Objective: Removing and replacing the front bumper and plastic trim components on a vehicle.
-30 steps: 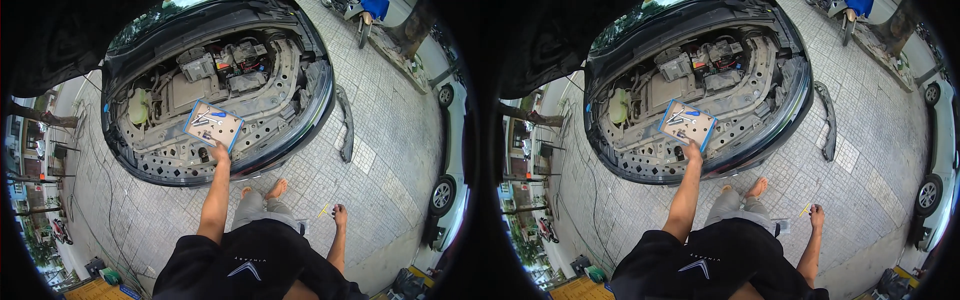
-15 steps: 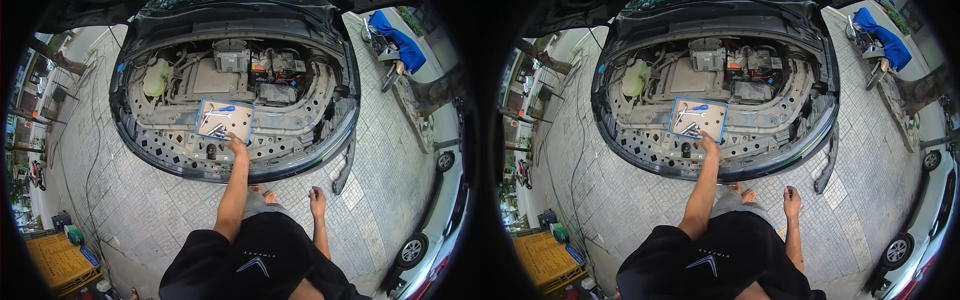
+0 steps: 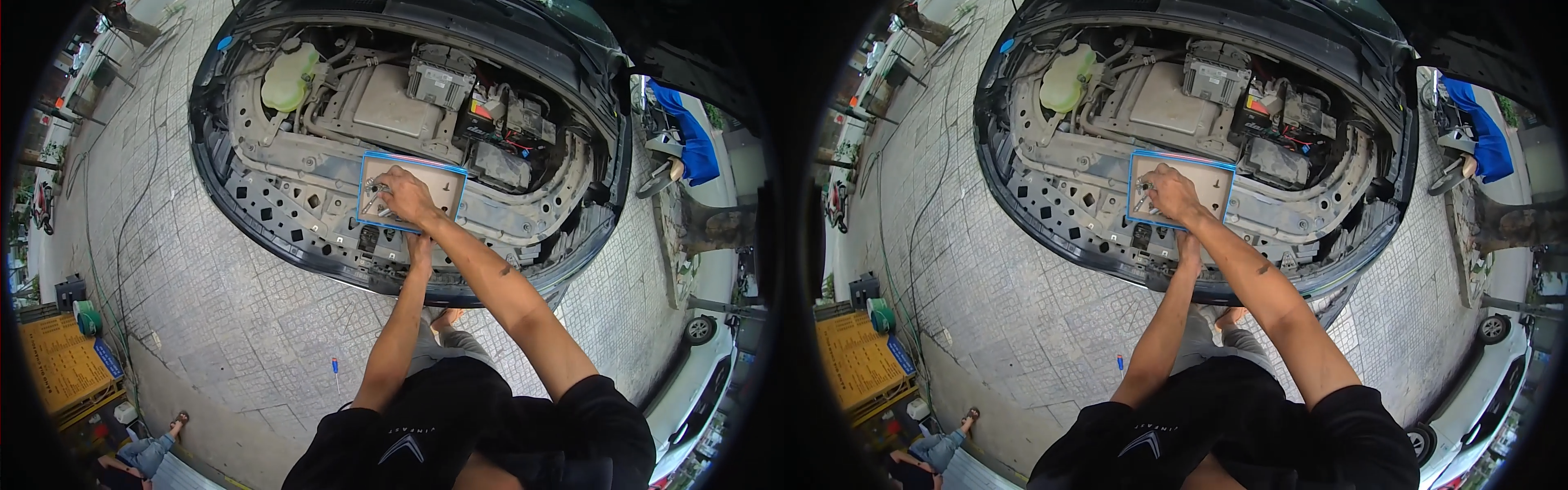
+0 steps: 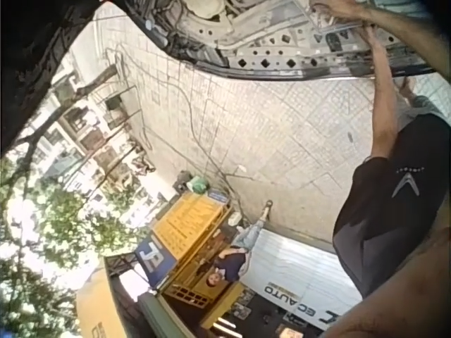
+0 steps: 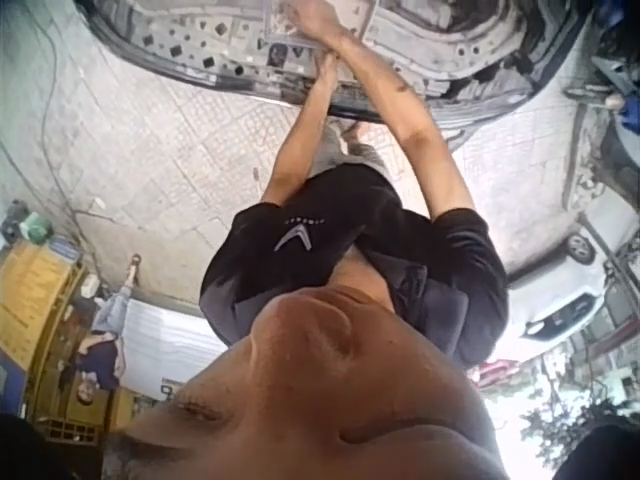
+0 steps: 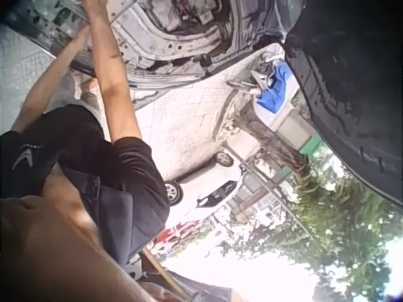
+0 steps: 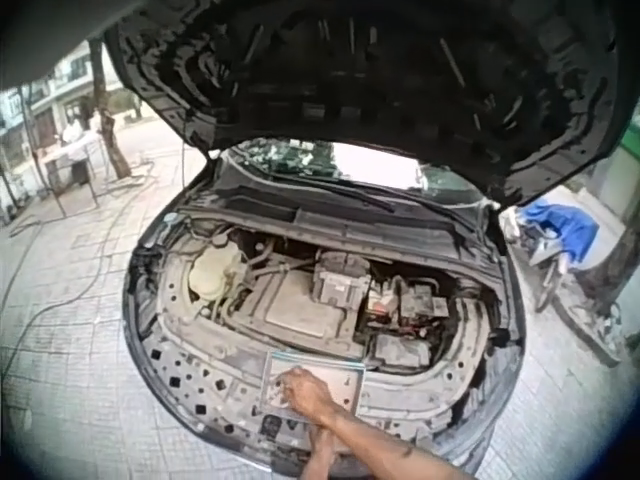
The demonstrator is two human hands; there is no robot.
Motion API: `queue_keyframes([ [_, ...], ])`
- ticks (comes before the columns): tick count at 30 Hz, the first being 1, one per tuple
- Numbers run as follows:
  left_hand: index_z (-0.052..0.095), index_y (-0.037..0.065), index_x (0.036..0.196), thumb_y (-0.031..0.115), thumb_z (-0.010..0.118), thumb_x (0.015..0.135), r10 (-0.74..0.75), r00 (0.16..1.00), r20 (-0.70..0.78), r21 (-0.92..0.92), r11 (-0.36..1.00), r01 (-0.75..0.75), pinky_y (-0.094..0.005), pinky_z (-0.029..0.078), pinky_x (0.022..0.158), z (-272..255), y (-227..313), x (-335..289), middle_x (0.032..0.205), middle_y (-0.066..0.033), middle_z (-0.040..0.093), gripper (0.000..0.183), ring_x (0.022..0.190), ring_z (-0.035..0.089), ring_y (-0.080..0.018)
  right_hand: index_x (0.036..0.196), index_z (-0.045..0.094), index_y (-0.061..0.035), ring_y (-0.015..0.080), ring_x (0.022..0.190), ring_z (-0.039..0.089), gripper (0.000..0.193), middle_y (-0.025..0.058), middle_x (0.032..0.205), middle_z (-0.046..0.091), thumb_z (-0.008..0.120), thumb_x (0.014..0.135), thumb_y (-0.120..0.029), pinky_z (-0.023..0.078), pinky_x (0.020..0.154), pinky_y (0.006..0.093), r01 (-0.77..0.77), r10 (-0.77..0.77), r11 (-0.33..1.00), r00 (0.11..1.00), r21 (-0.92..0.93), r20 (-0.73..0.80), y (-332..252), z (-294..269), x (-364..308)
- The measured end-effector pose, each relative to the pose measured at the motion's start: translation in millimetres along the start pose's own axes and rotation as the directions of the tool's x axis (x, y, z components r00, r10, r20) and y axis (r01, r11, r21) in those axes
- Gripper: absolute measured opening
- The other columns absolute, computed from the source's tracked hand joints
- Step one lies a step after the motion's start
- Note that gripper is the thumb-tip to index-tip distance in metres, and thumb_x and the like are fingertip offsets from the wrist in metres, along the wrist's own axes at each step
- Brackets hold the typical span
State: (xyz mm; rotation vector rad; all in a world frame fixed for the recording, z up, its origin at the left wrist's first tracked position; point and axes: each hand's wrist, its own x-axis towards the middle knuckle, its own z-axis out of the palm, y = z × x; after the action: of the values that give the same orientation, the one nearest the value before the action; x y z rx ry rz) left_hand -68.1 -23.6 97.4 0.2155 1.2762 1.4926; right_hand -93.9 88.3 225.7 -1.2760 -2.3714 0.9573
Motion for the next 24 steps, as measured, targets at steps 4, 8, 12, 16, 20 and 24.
queue_keyframes([
  [4, 0.054, 0.007, 0.121, 0.032, 0.056, 0.1, 0.041, 0.992, 0.122, 0.165, 0.984, -0.061, -0.0333, 0.051, 0.081, -24.2, -21.8, 9.7, 0.104, -0.0039, 0.063, 0.033, 0.095, 0.062, -0.0145, 0.107, 0.072, -0.0126, 0.0278, 0.113, 0.055, 0.029, 0.0082, 0.108, 0.057, 0.074, 0.079, -0.018, 0.049, 0.092, 0.0424, 0.077, -0.065, 0.981, 0.995, -0.179, 0.075, -10.6, 40.3, 19.0],
  [8, 0.057, 0.003, 0.113, 0.029, 0.064, 0.094, 0.031, 0.999, 0.03, -0.063, 0.998, -0.029, -0.036, 0.046, 0.085, -28.3, -33.1, 0.6, 0.103, -0.0039, 0.059, 0.032, 0.098, 0.057, -0.0171, 0.101, 0.074, -0.0134, 0.0273, 0.113, 0.05, 0.026, 0.0087, 0.111, 0.054, 0.074, 0.076, -0.016, 0.043, 0.094, 0.0401, 0.13, -0.108, 0.964, 0.988, -0.232, 0.106, -5.6, 58.6, 12.8],
  [12, 0.052, 0.004, 0.126, 0.025, 0.063, 0.094, 0.114, 0.99, 0.081, 0.503, 0.853, -0.139, -0.0364, 0.047, 0.091, -57.4, -47.6, 2.2, 0.116, -0.0086, 0.055, 0.04, 0.109, 0.054, -0.0179, 0.094, 0.074, -0.0126, 0.0256, 0.107, 0.049, 0.021, 0.0085, 0.108, 0.052, 0.072, 0.074, -0.014, 0.041, 0.093, 0.0377, 0.275, -0.243, 0.926, 0.958, -0.258, 0.15, -11.1, 76.6, 0.4],
  [16, 0.05, 0.005, 0.13, 0.025, 0.062, 0.095, 0.186, 0.982, 0.026, 0.469, 0.865, -0.176, -0.0364, 0.048, 0.093, -64.7, -56.7, -3.6, 0.122, -0.0093, 0.055, 0.042, 0.113, 0.054, -0.0184, 0.098, 0.074, -0.0121, 0.0244, 0.11, 0.045, 0.026, 0.0056, 0.108, 0.051, 0.076, 0.074, -0.02, 0.036, 0.09, 0.0386, 0.233, -0.225, 0.92, 0.972, -0.316, 0.062, -12.6, 97.4, -5.3],
  [20, 0.051, 0.005, 0.131, 0.026, 0.06, 0.096, 0.197, 0.979, -0.056, 0.359, 0.919, -0.164, -0.0368, 0.049, 0.093, -70.7, -56.1, -8.2, 0.12, -0.0081, 0.056, 0.041, 0.111, 0.056, -0.0191, 0.089, 0.074, -0.0084, 0.0289, 0.11, 0.044, 0.019, 0.0108, 0.11, 0.049, 0.071, 0.072, -0.015, 0.036, 0.089, 0.0393, 0.051, -0.08, 0.943, 0.994, -0.328, -0.074, -20.6, 110.9, -6.9],
  [24, 0.051, 0.006, 0.131, 0.027, 0.058, 0.098, 0.184, 0.978, -0.102, 0.237, 0.959, -0.156, -0.0372, 0.05, 0.093, -71.8, -55.8, -9.4, 0.119, -0.0068, 0.058, 0.04, 0.109, 0.058, -0.0198, 0.093, 0.073, -0.0082, 0.0291, 0.11, 0.043, 0.025, 0.0107, 0.109, 0.049, 0.072, 0.069, -0.016, 0.035, 0.09, 0.0405, 0.03, -0.06, 0.959, 0.993, -0.282, -0.099, -21.4, 104.8, -11.2],
])
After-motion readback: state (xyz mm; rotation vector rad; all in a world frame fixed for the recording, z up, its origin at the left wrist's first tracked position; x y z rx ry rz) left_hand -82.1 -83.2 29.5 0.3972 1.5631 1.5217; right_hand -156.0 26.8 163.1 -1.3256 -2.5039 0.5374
